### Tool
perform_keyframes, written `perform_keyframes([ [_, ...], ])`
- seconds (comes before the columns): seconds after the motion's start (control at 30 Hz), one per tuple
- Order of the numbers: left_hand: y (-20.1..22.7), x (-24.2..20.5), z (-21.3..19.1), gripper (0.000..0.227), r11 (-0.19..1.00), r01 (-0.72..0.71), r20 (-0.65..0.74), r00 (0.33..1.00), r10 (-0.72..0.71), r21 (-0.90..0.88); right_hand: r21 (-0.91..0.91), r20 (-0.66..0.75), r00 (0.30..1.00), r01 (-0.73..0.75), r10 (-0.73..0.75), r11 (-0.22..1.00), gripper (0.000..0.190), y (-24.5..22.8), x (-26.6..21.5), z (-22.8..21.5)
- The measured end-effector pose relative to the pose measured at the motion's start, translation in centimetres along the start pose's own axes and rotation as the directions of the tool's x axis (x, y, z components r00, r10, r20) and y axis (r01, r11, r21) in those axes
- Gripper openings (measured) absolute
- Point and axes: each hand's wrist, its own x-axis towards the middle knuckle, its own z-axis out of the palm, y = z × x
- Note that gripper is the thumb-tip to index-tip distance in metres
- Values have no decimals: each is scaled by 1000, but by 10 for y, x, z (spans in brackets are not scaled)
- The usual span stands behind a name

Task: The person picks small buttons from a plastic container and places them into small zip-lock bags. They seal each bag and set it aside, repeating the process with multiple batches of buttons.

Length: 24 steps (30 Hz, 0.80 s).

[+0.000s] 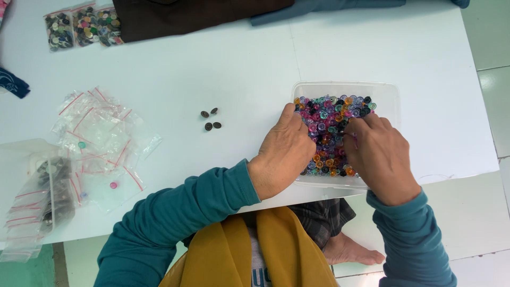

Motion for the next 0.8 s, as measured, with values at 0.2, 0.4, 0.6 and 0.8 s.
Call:
perform_keyframes([
  [0.2,11,9,0,34,957,-200,373,889,267,-209,356,-149,986,129,-80,925,14,24,-33,3],
  [0.4,21,24,50,34,920,-121,353,898,262,-374,317,-324,933,261,-154,912,13,26,-40,24],
  [0.6,6,53,64,36,858,-135,119,968,221,-495,353,-360,927,241,-107,904,16,25,-41,26],
  [0.8,-15,62,37,13,871,-105,76,984,161,-481,365,-366,925,241,-100,899,13,23,-40,25],
])
